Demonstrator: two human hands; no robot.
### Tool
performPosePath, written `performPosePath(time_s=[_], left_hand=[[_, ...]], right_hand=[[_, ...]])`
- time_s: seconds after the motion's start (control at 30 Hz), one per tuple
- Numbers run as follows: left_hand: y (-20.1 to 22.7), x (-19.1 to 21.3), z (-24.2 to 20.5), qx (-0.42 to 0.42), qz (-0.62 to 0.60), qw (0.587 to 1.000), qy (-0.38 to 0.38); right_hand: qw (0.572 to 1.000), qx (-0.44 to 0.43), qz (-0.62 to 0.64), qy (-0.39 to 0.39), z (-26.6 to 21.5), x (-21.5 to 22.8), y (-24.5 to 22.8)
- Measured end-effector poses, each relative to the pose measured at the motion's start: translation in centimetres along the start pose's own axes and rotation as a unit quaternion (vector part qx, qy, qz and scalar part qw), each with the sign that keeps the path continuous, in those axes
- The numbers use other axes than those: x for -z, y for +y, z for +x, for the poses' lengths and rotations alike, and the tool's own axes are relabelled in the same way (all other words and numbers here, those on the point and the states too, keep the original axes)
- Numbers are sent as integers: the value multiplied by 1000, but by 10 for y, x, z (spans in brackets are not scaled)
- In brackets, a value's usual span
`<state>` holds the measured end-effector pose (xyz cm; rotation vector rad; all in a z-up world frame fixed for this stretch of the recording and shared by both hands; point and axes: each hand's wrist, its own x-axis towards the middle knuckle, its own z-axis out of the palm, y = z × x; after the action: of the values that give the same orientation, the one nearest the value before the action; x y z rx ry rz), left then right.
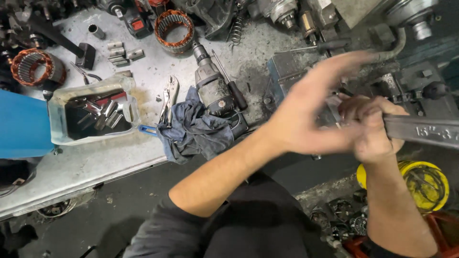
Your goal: The person uses a hammer to tap a small metal component into a vise. They then use an adjustable wrench to tighten the component, repeatedly adjusting the wrench and striking the part with the hammer to secure it in place.
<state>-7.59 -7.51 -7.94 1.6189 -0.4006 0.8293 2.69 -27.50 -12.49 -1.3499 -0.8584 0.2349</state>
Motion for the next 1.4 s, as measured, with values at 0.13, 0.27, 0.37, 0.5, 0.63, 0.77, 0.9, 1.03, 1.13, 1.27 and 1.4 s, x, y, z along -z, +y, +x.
performPosePath(time_s=[0.13,0.27,0.37,0.5,0.63,0.77,0.9,1.03,1.13,1.27,1.4], left_hand=[[-5,-74,9,23,38,998,-36],[-12,-147,13,54,81,992,-80],[-13,-158,22,32,81,993,-84],[-12,-141,37,-35,58,996,-63],[-23,-132,45,-16,47,998,-43],[-19,-122,54,-1,41,998,43],[-28,-132,54,-69,31,994,74],[-20,-119,57,-42,-26,998,34],[-12,-99,67,-36,-67,997,31],[-17,-84,73,-35,-100,994,1],[-17,-75,73,35,-146,988,-30]], right_hand=[[999,-25,-17,-24,-4,-4,1],[997,-39,-39,-53,-9,-15,-2],[993,-15,-62,-95,0,-28,-12],[984,18,-92,-150,24,-42,-39],[968,51,-116,-217,56,-51,-59],[944,95,-148,-281,84,-40,-56],[917,133,-178,-332,84,-7,-9],[942,61,-79,-320,60,7,27],[974,13,-32,-224,50,3,36],[988,6,16,-154,33,8,78],[984,81,-151,-57,32,-15,55]])
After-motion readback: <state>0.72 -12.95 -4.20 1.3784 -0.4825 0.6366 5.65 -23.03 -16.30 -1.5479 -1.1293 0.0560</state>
